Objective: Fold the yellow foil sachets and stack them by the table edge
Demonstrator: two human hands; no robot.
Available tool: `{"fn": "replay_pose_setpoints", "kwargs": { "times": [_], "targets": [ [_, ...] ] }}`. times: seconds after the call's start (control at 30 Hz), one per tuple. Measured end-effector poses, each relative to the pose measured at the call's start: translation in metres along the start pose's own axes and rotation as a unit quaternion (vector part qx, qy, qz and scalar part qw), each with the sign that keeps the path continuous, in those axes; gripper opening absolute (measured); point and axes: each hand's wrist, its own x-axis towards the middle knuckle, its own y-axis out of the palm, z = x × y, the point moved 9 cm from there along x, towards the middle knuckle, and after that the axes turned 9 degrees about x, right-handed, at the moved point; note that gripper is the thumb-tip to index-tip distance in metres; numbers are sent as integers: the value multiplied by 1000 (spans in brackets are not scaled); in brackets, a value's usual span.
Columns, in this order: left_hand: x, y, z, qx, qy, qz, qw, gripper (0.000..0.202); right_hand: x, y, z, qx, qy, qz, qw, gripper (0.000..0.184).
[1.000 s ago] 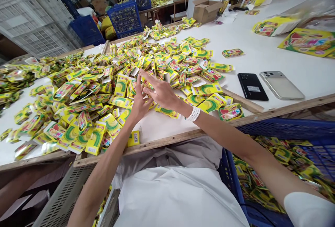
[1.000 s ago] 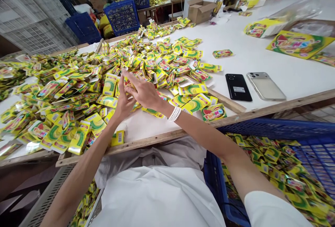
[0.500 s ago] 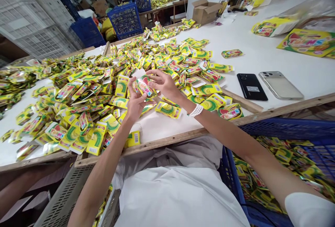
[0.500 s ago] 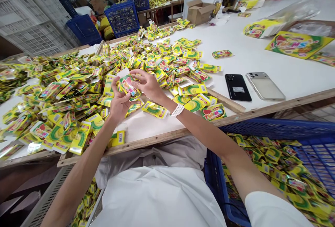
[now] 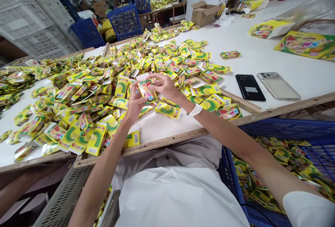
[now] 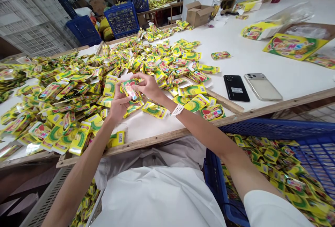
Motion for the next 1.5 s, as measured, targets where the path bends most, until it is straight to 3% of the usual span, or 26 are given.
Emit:
{"fn": "replay_pose_setpoints", "kwargs": {
  "times": [0.2, 0.37, 0.43, 0.5, 0.67, 0.83, 1.03, 1.2, 1.33, 1.5],
  "targets": [
    [-3, 12, 7, 20, -48, 66, 996, 72, 5, -20, -2, -51, 15, -79, 995, 45],
    [-4, 9, 6, 47, -54, 9, 997, 90, 4, -27, -19, 51, 101, -124, 986, 20],
    [-5, 7, 9, 19, -76, -1, 997, 88, 2, -27, -20, 88, 100, -146, 980, 20],
    [-7, 13, 16, -23, -113, 29, 993, 77, 0, -27, -20, 105, 90, -167, 976, 22],
    [-12, 30, 27, -61, -167, 119, 977, 44, -1, -14, -21, 90, 85, -121, 985, 12],
    [-11, 34, 34, -32, -192, 136, 971, 65, -2, -9, -31, 158, 153, -91, 971, 14],
    [-7, 25, 42, -20, -208, 92, 974, 78, -5, -5, -35, 164, 194, -52, 966, 24],
    [-4, 22, 39, -25, -194, 70, 978, 73, -2, -6, -29, 73, 120, -67, 988, 6],
    [-4, 19, 41, -28, -203, 54, 977, 71, 1, -11, -23, -9, 60, -88, 994, 5],
    [-6, 16, 44, 6, -202, 38, 979, 71, -1, -12, -35, 64, 116, -78, 988, 11]
  ]
}}
